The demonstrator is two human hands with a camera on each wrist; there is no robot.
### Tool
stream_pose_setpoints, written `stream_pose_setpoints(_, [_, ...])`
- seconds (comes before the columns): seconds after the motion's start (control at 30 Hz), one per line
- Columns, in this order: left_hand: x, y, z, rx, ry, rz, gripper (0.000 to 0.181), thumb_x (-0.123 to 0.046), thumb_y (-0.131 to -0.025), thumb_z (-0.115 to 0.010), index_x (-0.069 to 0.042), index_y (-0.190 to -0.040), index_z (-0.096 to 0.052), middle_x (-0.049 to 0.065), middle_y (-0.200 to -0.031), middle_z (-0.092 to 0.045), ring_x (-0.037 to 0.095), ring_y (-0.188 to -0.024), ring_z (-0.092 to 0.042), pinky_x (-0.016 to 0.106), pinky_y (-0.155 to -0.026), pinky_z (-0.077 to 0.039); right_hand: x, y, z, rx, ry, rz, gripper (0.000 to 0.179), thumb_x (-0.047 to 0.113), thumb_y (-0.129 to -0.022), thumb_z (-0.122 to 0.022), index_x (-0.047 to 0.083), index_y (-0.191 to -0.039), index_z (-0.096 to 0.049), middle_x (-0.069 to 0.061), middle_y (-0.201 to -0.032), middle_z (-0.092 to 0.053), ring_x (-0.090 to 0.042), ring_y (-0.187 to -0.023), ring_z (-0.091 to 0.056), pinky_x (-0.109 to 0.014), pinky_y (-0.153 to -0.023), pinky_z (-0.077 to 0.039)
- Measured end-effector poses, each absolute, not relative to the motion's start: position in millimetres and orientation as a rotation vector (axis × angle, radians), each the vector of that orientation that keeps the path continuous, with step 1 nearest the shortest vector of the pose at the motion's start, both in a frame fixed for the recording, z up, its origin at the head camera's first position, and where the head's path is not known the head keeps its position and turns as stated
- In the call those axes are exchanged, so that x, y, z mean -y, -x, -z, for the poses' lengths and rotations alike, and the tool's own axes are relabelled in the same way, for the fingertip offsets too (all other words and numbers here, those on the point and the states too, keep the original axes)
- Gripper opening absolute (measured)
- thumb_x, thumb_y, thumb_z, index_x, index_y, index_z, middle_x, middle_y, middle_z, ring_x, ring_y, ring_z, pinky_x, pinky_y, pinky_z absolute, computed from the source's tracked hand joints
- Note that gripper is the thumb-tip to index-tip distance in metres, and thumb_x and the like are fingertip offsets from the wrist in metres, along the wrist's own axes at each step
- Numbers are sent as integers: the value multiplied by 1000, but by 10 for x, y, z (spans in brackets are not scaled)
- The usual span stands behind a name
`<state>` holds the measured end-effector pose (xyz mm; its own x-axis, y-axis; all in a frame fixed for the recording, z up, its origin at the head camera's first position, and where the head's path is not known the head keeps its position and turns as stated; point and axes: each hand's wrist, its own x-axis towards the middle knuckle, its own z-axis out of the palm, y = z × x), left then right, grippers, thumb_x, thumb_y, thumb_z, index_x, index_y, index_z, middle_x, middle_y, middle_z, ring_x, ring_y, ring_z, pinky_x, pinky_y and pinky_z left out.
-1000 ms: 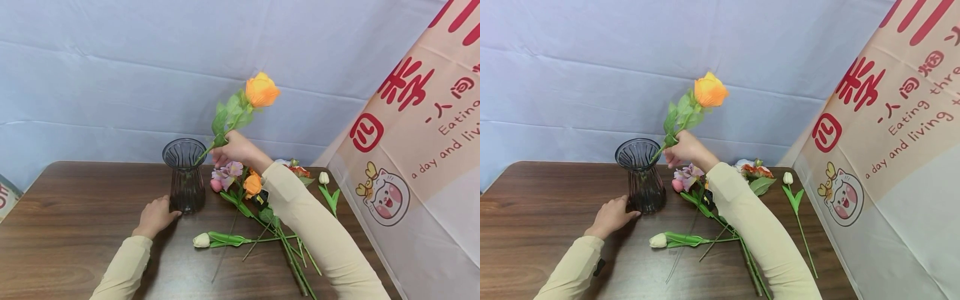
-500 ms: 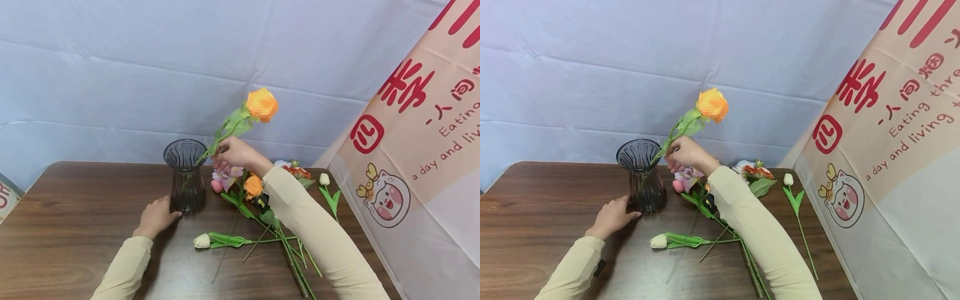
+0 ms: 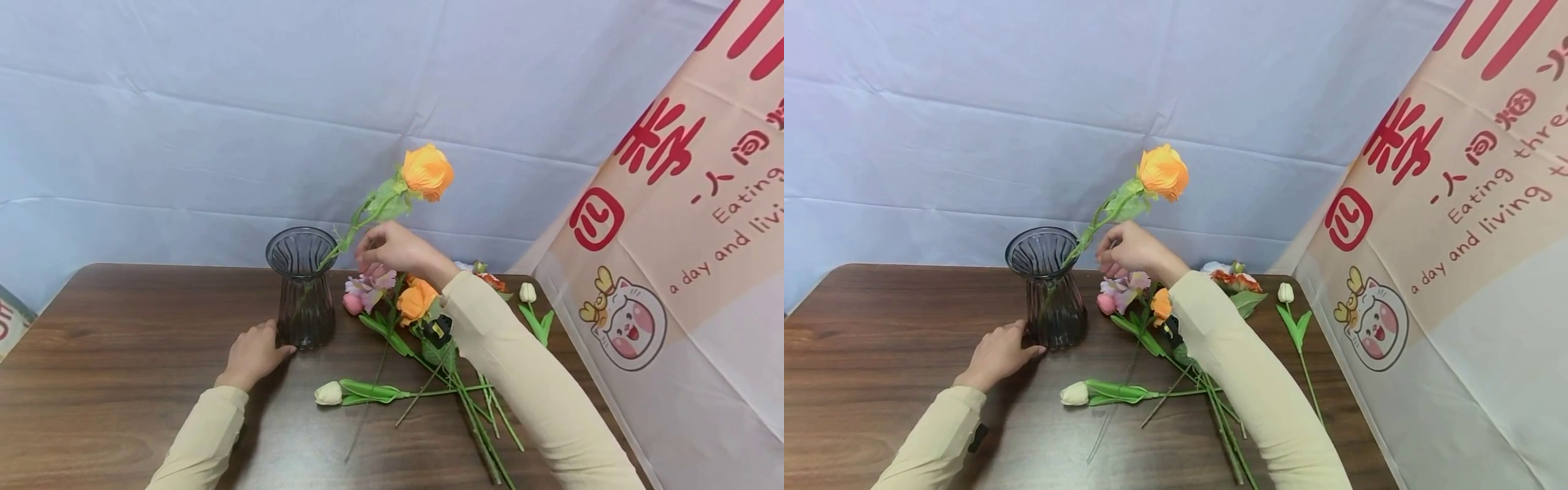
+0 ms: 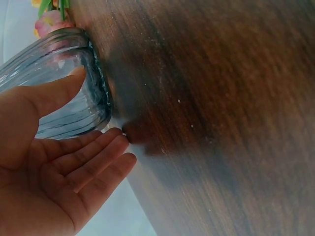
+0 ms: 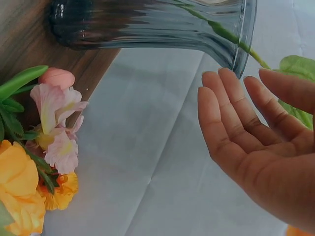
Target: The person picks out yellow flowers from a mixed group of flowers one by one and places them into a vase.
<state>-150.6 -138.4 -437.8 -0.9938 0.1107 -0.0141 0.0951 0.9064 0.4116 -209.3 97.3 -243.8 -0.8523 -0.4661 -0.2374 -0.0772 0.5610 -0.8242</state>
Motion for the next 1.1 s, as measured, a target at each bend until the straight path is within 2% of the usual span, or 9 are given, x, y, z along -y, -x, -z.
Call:
stream_pose_setpoints(0.17, [1388, 1504, 4371, -3028, -159, -652, 52, -30, -78, -71, 12, -103, -54, 26, -91, -61, 44, -79, -59, 53, -65, -47, -1049, 2100, 2444, -2386, 399, 1181, 15, 2, -88, -54, -5, -100, -61, -15, -90, -64, -22, -75, -63, -32, -68, -53])
stream_pose_setpoints(0.33, [1390, 1499, 4374, -3035, -162, -641, 52, -30, -78, -72, 12, -103, -54, 27, -92, -61, 44, -80, -59, 53, -66, -47, -1123, 2115, 2486, -2400, 391, 1168, 13, 3, -87, -57, -6, -96, -61, -16, -89, -64, -24, -74, -64, -32, -66, -53])
stream_pose_setpoints(0.53, [1392, 1496, 4372, -3040, -169, -637, 53, -30, -78, -72, 12, -103, -54, 27, -90, -61, 45, -79, -58, 53, -66, -47, -1218, 2119, 2594, -2390, 354, 1175, 12, 1, -86, -56, -7, -93, -61, -15, -83, -63, -32, -78, -62, -31, -64, -53])
stream_pose_setpoints(0.77, [1400, 1480, 4386, -3032, -173, -636, 51, -30, -78, -72, 12, -102, -54, 25, -88, -61, 44, -79, -59, 53, -65, -47, -1336, 2109, 2788, -2329, 308, 1224, 20, -1, -87, -53, -15, -100, -59, -21, -85, -63, -18, -64, -62, -34, -67, -54])
stream_pose_setpoints(0.9, [1398, 1485, 4386, -3030, -168, -643, 50, -29, -78, -72, 12, -102, -54, 25, -87, -61, 43, -78, -59, 52, -65, -47, -1388, 2074, 2878, -2324, 279, 1217, 16, 0, -88, -54, -12, -95, -62, -24, -87, -63, -25, -67, -63, -34, -64, -54])
stream_pose_setpoints(1.0, [1396, 1489, 4384, -3030, -166, -643, 51, -29, -78, -71, 12, -103, -54, 26, -88, -61, 43, -79, -59, 53, -65, -47, -1430, 2059, 2960, -2334, 264, 1214, 14, 0, -88, -53, -8, -90, -63, -21, -81, -63, -34, -72, -62, -35, -62, -54])
stream_pose_setpoints(1.1, [1394, 1489, 4385, -3029, -164, -642, 53, -29, -79, -71, 13, -105, -54, 26, -90, -61, 43, -80, -59, 53, -66, -47, -1477, 2051, 3066, -2334, 241, 1215, 14, 1, -87, -54, -7, -87, -64, -18, -79, -64, -36, -73, -62, -37, -62, -54])
